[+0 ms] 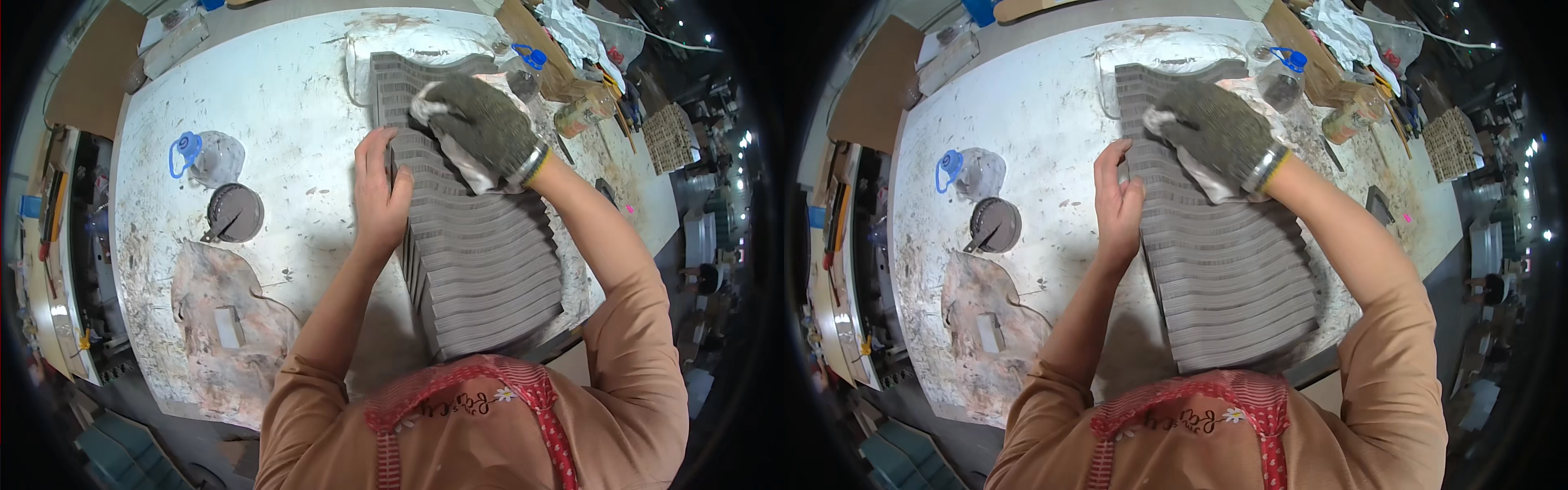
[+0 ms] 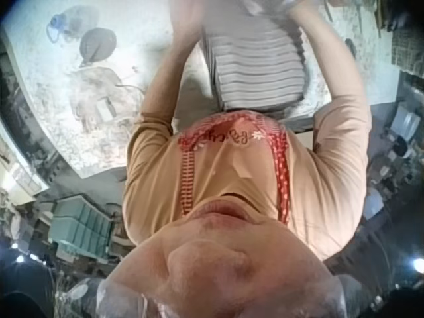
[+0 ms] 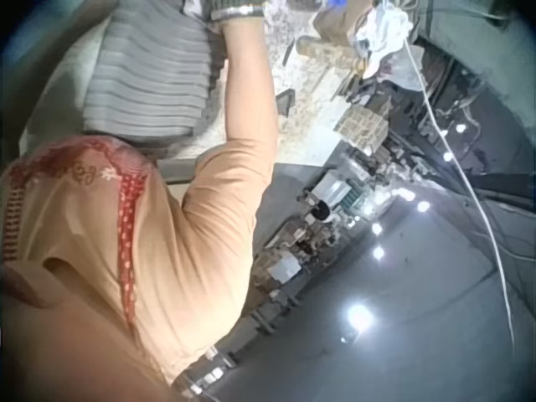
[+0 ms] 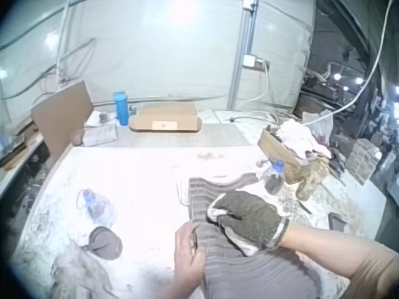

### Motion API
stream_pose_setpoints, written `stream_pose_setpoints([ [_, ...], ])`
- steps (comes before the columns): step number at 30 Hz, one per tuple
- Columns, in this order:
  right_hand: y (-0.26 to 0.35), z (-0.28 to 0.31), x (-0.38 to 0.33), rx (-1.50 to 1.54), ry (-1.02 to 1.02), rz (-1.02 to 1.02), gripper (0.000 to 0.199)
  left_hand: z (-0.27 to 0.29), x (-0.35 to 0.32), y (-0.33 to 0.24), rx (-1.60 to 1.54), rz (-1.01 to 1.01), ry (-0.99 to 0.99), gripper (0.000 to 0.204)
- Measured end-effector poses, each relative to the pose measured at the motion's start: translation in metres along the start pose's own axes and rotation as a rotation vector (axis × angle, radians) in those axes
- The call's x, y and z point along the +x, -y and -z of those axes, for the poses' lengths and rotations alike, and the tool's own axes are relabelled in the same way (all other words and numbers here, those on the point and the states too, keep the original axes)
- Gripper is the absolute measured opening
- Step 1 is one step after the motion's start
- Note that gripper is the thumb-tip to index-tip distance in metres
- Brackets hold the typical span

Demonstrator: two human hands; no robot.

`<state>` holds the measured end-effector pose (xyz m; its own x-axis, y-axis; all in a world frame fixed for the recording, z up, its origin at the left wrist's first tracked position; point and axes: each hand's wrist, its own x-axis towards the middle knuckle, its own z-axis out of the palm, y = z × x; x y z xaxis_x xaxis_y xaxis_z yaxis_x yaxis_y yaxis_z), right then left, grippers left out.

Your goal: The person wipes a stack of curved wood pieces with a cloth, rubs a sanding block against the edges and surfaces of individual pieces, and points a heat gun at one piece.

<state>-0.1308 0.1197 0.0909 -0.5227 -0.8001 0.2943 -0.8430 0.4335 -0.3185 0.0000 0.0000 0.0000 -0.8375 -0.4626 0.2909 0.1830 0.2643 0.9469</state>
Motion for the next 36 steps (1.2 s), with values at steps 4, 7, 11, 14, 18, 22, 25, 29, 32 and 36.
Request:
stream_pose_setpoints([
  [4,0.006,-0.006,0.001,-0.053,0.057,0.187,0.027,-0.002,-0.001,0.0,0.035,-0.051,0.01,0.052],
  [7,0.02,-0.016,0.018,-0.107,0.036,0.216,0.027,0.0,-0.001,0.007,0.054,-0.083,0.001,0.052],
  [11,0.017,-0.016,0.03,0.064,-0.009,0.015,0.028,-0.011,-0.003,-0.003,-0.222,0.074,-0.054,0.053],
  [14,0.02,0.003,0.02,0.106,0.194,-0.148,0.029,0.001,-0.003,0.006,-0.108,0.033,-0.07,0.053],
  [18,0.018,-0.021,0.018,-0.299,-0.042,0.399,0.027,-0.007,-0.002,0.002,0.007,-0.024,-0.016,0.053],
  [22,0.019,-0.009,0.045,0.179,-0.059,-0.045,0.028,-0.002,-0.001,0.005,0.002,0.024,0.049,0.059],
  [25,-0.01,0.042,0.029,0.284,-0.145,-0.255,0.028,0.008,-0.001,0.001,-0.013,0.116,0.055,0.067],
  [29,-0.016,0.046,0.0,-0.163,-0.143,0.246,0.034,0.012,0.009,-0.004,0.19,-0.091,0.075,0.068],
  [32,-0.004,0.017,-0.005,-0.006,0.121,0.069,0.031,0.012,0.018,-0.005,0.295,-0.243,0.172,0.06],
  [36,-0.001,0.035,0.0,-0.419,0.353,0.229,0.029,0.02,0.016,-0.011,0.343,-0.21,0.204,0.057],
])
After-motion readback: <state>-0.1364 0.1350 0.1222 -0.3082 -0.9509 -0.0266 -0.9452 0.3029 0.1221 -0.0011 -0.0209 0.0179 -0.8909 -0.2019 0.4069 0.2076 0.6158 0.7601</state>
